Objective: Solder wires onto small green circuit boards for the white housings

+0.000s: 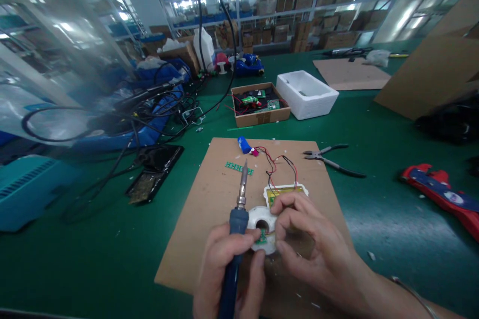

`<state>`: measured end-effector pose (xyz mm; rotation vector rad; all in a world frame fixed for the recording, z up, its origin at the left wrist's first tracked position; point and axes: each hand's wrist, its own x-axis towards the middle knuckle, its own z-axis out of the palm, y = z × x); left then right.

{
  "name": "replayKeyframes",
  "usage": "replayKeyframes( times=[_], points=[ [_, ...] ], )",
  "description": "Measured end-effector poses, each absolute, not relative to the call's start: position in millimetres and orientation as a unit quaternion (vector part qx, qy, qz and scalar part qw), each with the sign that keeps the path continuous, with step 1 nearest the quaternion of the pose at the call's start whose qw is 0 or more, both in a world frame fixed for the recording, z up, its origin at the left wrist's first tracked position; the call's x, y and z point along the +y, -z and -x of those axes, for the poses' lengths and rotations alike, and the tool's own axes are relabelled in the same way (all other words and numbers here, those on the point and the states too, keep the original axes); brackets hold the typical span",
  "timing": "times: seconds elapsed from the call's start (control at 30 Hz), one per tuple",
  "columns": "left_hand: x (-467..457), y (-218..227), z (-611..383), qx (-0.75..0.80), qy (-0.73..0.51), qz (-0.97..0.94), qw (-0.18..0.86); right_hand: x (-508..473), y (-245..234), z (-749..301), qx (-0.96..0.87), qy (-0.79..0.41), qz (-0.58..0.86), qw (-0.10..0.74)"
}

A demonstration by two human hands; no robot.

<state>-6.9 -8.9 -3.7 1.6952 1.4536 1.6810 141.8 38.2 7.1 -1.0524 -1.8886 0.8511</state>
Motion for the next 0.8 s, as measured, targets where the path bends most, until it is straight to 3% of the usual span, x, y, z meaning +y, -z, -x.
replayKeyframes(
  times=[0.17,0.8],
  points=[
    [-4.6,12.3,11.8,0.504,-0.541,-0.663,0.119,40.9,-8.2,-140.1,-0.771,-0.317,0.404,0.378],
    [-6.2,14.6,6.4,0.521,-0.551,-0.637,0.141,46.3,-2.7,-142.3,-0.812,-0.257,0.351,0.388]
  ],
)
